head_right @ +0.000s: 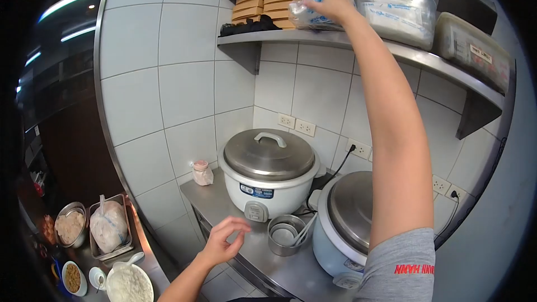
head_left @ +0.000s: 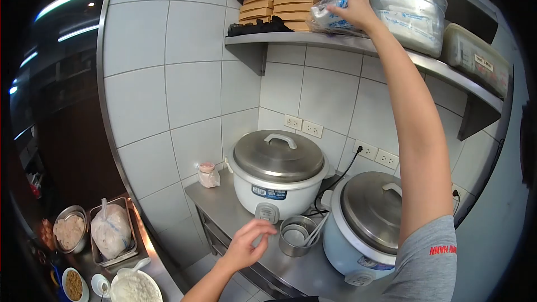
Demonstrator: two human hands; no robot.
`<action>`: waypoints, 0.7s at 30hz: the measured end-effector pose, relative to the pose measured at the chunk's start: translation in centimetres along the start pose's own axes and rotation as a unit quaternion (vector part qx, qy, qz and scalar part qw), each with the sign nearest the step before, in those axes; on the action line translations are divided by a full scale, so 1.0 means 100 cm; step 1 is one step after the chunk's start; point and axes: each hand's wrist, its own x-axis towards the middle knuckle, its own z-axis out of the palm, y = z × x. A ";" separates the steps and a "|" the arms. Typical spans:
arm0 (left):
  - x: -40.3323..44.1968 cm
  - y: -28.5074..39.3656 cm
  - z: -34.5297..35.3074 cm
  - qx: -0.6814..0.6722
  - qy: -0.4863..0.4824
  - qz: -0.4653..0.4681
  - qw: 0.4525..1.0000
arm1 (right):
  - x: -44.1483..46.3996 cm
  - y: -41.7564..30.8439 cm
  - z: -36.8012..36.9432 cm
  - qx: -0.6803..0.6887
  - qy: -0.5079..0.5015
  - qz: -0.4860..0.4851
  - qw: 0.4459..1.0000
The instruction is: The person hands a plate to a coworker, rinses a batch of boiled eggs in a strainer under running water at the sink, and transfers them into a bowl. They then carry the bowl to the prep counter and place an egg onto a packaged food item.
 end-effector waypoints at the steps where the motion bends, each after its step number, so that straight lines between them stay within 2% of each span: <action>1: 0.010 0.008 0.000 0.005 -0.009 0.022 1.000 | -0.005 0.003 0.003 0.001 -0.004 -0.018 1.000; 5: 0.069 0.030 -0.006 0.053 -0.048 0.107 0.992 | -0.031 -0.012 -0.029 -0.129 -0.162 0.000 0.978; 8: 0.134 0.035 -0.014 0.109 -0.061 0.170 0.977 | -0.033 -0.013 -0.030 -0.262 -0.141 -0.060 0.953; 13: 0.258 0.013 -0.017 0.212 -0.021 0.286 0.934 | -0.017 -0.019 -0.019 -0.253 -0.144 -0.070 0.954; 17: 0.369 -0.018 0.000 0.230 0.058 0.371 0.898 | -0.012 -0.014 -0.008 -0.242 -0.148 -0.065 0.957; 21: 0.456 -0.044 0.026 0.302 0.116 0.322 0.890 | -0.010 -0.020 -0.014 -0.262 -0.168 -0.059 0.949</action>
